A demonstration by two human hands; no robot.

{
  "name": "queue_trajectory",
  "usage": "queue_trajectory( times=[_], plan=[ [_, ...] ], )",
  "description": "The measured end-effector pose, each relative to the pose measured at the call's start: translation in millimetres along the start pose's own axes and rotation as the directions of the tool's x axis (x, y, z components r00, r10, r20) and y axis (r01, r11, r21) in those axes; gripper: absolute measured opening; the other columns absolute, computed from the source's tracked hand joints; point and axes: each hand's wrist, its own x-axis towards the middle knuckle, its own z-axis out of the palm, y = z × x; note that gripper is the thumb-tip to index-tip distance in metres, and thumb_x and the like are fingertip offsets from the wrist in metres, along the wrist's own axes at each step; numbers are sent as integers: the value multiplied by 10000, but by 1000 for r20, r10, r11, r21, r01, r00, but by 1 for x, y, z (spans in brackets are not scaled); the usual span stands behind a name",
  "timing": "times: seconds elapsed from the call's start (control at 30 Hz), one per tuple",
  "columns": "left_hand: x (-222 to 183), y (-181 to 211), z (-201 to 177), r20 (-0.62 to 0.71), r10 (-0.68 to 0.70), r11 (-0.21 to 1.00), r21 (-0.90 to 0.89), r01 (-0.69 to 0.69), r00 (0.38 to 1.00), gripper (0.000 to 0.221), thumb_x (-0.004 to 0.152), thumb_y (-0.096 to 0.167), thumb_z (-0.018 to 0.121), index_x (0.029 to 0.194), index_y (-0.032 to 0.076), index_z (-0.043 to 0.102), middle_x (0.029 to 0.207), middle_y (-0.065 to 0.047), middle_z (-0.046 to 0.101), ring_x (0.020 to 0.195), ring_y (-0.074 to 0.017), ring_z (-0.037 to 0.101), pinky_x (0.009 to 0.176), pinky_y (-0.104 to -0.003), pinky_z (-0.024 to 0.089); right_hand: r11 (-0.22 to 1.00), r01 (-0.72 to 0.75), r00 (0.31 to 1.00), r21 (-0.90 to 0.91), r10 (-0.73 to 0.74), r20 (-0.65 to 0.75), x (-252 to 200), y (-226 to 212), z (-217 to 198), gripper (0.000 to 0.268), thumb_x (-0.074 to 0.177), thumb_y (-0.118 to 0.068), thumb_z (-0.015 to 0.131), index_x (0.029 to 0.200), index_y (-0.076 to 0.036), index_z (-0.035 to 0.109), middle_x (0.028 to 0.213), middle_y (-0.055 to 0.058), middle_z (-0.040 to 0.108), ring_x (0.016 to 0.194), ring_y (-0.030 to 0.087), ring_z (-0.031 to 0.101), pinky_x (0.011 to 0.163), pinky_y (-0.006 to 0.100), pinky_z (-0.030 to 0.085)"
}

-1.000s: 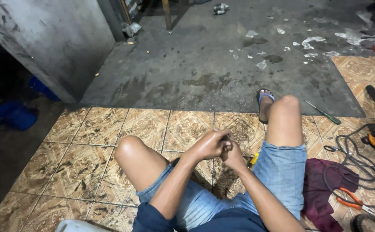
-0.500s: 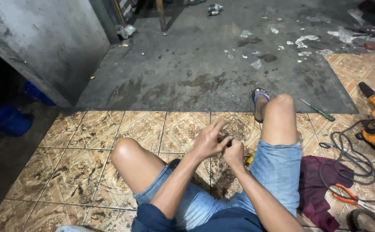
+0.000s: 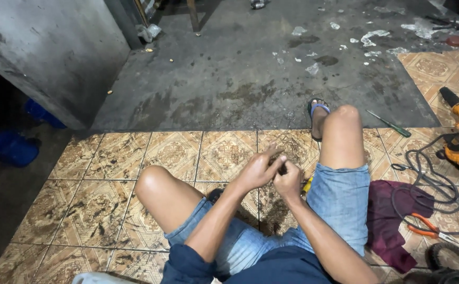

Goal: Removing copper wire windings from a motor stator using pliers

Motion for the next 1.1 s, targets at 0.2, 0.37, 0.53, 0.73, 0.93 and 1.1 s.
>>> queue_trajectory(
  times=[0.2,0.37,0.53,0.73,0.93,1.1],
  plan=[
    [-1,-1,0,-75,-22,994,-105,15,997,370,1057,246,503,1181,-44,697,1109,-340,682,1129,-503,619,922,-610,520,997,49,994,54,-55,99,-7,-48,-2,232,837,-127,727,1027,-42,626,855,275,678,839,479,690,714,526,556],
    [0,-14,-1,-93,-52,998,-35,49,994,325,1054,249,516,1033,25,752,909,-255,739,978,-446,703,807,-551,555,997,-80,986,-13,81,148,2,-48,-3,553,777,-196,823,1228,-108,516,914,207,708,890,426,705,761,561,552],
    [6,-57,18,-137,-162,978,-154,140,977,347,1056,277,529,947,62,778,826,-192,753,933,-381,727,785,-485,568,980,198,965,-19,-192,180,1,-65,-10,480,804,-104,817,1204,24,585,1092,280,589,1075,530,596,944,585,482],
    [4,-48,12,-107,-259,953,-188,236,960,347,1034,262,540,894,65,789,790,-179,755,862,-365,743,791,-463,566,982,178,938,-69,-148,313,-11,-26,-1,327,1028,-200,569,813,20,680,744,274,632,799,485,662,703,538,495],
    [10,-18,-14,-273,-379,925,-104,365,884,401,988,427,596,1015,75,787,938,-177,768,851,-342,760,773,-461,575,997,-73,967,-35,80,243,-1,-33,-5,462,1075,-289,521,714,-17,616,558,182,583,578,353,624,557,436,459],
    [25,-71,-2,-268,-567,823,-222,522,779,599,1030,534,493,1221,6,703,1175,-235,718,1147,-398,681,989,-525,525,929,-295,944,224,248,217,6,-60,-14,527,1158,-377,414,744,-116,609,509,19,550,418,160,545,495,267,467]
  ],
)
